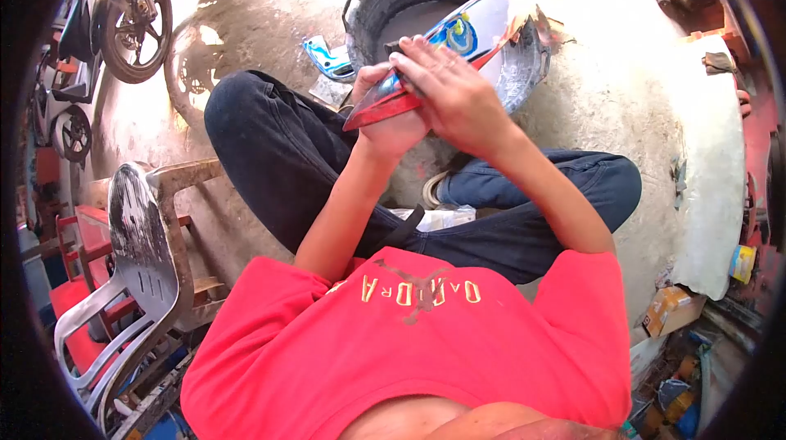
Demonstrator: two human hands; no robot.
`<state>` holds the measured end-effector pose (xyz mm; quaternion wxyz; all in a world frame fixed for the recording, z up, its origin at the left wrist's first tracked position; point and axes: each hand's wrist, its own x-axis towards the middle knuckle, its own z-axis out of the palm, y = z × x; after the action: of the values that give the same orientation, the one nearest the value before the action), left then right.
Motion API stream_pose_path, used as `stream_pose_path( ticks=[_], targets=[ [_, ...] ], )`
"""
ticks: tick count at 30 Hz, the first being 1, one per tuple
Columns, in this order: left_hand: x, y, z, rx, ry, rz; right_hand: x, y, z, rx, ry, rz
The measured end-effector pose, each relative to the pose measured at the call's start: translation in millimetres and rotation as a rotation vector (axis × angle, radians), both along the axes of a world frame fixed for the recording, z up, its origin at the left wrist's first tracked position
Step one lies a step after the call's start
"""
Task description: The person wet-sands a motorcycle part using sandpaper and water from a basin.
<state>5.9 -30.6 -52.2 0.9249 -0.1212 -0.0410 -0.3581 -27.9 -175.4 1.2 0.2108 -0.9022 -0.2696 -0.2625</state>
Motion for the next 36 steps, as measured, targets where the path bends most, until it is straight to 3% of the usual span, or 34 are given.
stream_pose_path(
  ticks=[1,2,4,10,13,16,19,22,25,28,29,33,36],
  targets=[
    [-3.8,-2.0,13.2,0.185,0.034,0.077,7.6,-6.2,-1.5,-0.003,-0.007,-0.028],
    [-1.1,-3.7,30.2,0.055,0.077,-0.054,19.7,-17.8,-4.6,-0.009,-0.015,-0.058],
    [-1.2,0.2,36.3,0.19,-0.037,-0.114,34.4,-34.4,-10.3,0.139,0.063,-0.177],
    [0.9,-1.8,37.1,0.307,0.039,-0.069,38.5,-41.4,-20.7,0.163,0.039,-0.183],
    [1.6,-0.1,44.6,0.592,-0.112,-0.016,34.6,-44.9,-11.3,0.177,0.086,-0.197],
    [3.4,20.1,41.9,0.338,0.054,-0.144,35.0,-47.7,-14.0,0.184,0.042,-0.19],
    [5.5,26.9,37.3,0.162,-0.048,-0.202,36.2,-49.7,-12.4,0.181,0.059,-0.193],
    [0.0,24.6,43.9,0.314,-0.097,-0.121,35.2,-44.1,-14.5,0.38,0.136,-0.21],
    [-3.0,21.1,47.8,0.172,-0.034,-0.084,4.5,-8.2,-9.5,0.231,0.035,-0.09],
    [-1.6,29.0,42.3,0.544,-0.011,-0.062,-30.7,20.8,3.0,0.056,0.064,0.083],
    [-1.7,31.3,44.4,0.594,-0.028,-0.057,-21.7,9.2,-4.9,-0.029,-0.016,0.075],
    [-6.0,17.5,58.4,0.374,-0.154,-0.051,13.9,-33.3,-18.7,0.207,0.062,-0.324],
    [-3.0,18.7,52.4,0.472,-0.117,-0.026,-11.7,1.8,-8.9,0.136,-0.03,-0.143]
  ],
)
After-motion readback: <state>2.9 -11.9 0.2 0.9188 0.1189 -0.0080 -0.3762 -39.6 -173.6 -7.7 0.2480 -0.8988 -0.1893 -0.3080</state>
